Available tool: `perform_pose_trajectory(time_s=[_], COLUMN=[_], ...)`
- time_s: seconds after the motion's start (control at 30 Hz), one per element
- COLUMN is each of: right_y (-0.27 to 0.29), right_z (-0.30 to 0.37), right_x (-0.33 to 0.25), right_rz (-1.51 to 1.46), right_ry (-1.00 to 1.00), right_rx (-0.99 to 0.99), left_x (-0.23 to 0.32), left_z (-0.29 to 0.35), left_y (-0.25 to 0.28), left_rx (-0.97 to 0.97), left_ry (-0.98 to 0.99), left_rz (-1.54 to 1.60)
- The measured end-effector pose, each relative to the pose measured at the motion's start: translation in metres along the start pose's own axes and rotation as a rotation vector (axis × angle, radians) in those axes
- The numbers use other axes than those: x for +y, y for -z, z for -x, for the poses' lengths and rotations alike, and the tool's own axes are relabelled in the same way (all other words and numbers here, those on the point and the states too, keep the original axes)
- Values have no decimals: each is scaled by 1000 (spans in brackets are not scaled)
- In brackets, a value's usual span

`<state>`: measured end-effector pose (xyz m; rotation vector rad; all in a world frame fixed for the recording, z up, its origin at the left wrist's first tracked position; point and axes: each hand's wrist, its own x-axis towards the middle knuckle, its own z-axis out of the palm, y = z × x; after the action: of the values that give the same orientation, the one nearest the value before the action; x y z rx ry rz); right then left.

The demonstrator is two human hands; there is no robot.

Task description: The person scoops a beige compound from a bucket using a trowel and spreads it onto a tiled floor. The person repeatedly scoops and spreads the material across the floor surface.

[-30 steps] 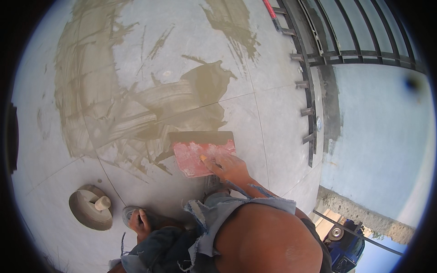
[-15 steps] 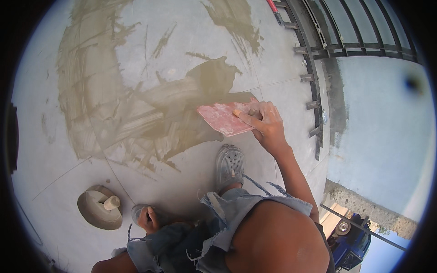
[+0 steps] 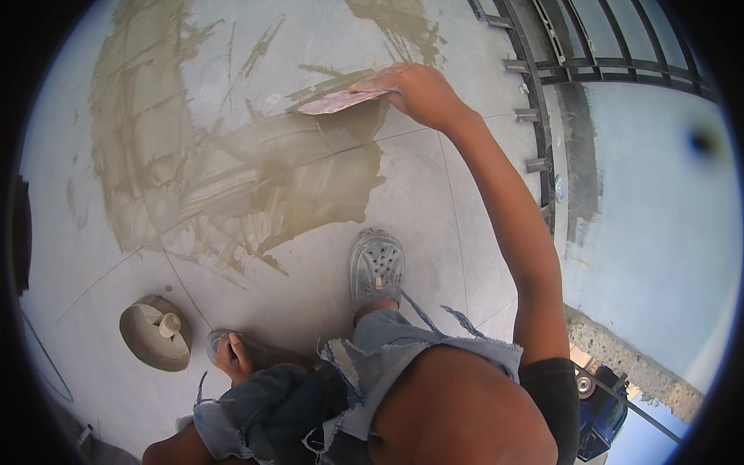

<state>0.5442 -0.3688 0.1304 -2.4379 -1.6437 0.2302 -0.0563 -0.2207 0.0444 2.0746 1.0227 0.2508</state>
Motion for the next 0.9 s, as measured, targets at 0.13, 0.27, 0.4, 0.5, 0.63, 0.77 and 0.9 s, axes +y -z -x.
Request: perform_pose_trajectory(time_s=[0.13, 0.27, 0.4, 0.5, 0.63, 0.77, 0.9], right_y=[16, 31, 37, 32, 10, -32, -62], right_z=[33, 59, 60, 54, 70, 110, 155], right_x=[-2, 7, 4, -7, -64, -165, -204], right_rz=[2, -63, -74, -30, 33, -38, -129], right_ry=[-54, -99, -20, -19, -66, 7, -8], right_rx=[-98, -107, 77, 91, 132, 108, 72], left_x=[1, 6, 1, -3, -7, -9, 8], left_z=[0, -3, -3, -2, -1, -1, -5], left_y=[-2, -3, -8, -10, -8, -5, -6], left_rx=[23, 32, 33, 32, 34, 61, 32], left_ry=[3, -17, -32, -25, -38, -46, -29], left_rz=[-4, -9, -10, -11, -65, -81, -83])
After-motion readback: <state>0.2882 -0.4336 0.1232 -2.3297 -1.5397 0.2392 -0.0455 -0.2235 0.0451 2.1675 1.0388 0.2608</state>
